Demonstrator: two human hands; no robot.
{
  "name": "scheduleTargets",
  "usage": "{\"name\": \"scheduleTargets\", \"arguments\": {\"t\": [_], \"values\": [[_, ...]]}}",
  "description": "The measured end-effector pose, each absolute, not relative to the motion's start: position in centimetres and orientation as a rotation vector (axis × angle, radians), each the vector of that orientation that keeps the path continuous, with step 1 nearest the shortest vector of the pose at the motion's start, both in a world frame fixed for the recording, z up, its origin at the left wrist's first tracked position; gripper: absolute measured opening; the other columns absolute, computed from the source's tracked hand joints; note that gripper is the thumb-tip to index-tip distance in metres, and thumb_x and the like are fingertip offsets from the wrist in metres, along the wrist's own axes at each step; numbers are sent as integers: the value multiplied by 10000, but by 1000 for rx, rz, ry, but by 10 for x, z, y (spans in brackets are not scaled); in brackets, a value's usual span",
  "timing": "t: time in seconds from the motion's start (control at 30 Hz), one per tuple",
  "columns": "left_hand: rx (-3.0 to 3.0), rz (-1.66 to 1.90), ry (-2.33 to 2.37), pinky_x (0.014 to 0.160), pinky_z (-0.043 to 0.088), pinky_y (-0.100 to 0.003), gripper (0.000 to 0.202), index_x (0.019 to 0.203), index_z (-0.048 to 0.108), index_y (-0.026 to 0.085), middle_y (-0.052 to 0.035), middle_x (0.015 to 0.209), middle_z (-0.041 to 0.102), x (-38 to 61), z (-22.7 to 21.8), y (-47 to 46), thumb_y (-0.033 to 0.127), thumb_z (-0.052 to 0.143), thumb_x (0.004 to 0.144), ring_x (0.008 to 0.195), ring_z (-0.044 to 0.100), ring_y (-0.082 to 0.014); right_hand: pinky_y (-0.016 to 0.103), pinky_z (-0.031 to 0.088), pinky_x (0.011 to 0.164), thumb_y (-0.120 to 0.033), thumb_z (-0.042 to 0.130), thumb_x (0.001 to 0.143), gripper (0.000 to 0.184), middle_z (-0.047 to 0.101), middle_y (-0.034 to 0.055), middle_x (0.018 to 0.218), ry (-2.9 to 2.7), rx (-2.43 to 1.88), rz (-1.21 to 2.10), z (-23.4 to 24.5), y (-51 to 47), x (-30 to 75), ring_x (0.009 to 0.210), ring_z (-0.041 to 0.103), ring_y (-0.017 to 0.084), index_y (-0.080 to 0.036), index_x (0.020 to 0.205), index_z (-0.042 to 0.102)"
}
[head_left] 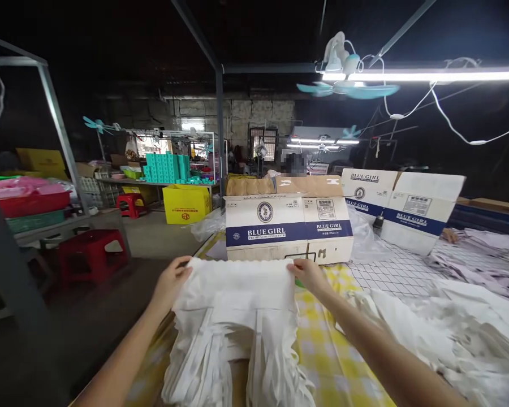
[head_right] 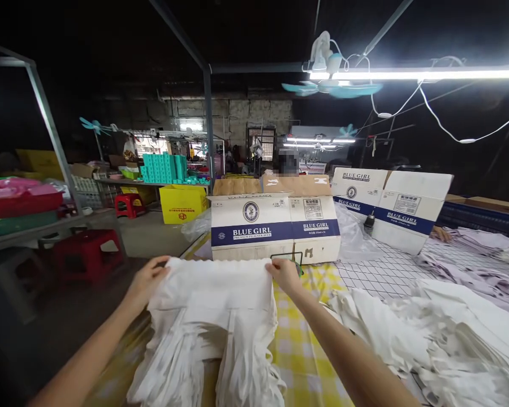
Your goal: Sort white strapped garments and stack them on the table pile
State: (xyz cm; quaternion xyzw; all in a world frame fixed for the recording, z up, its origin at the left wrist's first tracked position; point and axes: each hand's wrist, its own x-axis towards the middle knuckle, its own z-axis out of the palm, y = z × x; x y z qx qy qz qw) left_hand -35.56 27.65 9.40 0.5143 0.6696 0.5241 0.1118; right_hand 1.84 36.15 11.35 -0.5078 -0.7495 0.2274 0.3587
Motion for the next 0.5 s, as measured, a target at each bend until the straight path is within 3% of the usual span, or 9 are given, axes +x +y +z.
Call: {"name": "scheduleTargets", "arguments": {"t": [0.13, 0.27, 0.4, 0.5], "values": [[1593, 1381, 2060, 515, 347, -228, 478, 1094, 578, 157, 81, 472, 482, -351, 70, 311, 348, 539, 658, 464, 461, -126, 226, 224, 474, -253, 528, 713, 339, 363, -37, 425, -1908, -1453, 531, 74, 397, 5, 472, 375, 111, -196, 429, 351], [1635, 1237, 2205, 527, 326, -232, 381, 1018, 608, 167, 82, 463, 460, -353, 62, 320, 249, 520, 656, 468, 453, -123, 241, 251, 494, -233, 508, 730, 290, 472, 9, 465, -1892, -1534, 487, 55, 406, 4, 532, 473, 157, -194, 452, 431], [1672, 1115, 2295, 553, 364, -238, 303, 945, 628, 181, 60, 509, 511, -351, 62, 320, 200, 528, 659, 513, 510, -133, 250, 286, 521, -198, 514, 725, 162, 580, 47, 574, -1887, -1530, 475, 56, 403, 4, 601, 535, 187, -178, 567, 550], [1718, 1103, 2350, 650, 425, -264, 312, 975, 624, 175, 2, 689, 598, -340, 73, 307, 211, 530, 680, 656, 581, -163, 245, 330, 546, -195, 500, 757, 113, 617, 34, 652, -1882, -1449, 472, 75, 389, 13, 625, 551, 174, -182, 695, 594]]}}
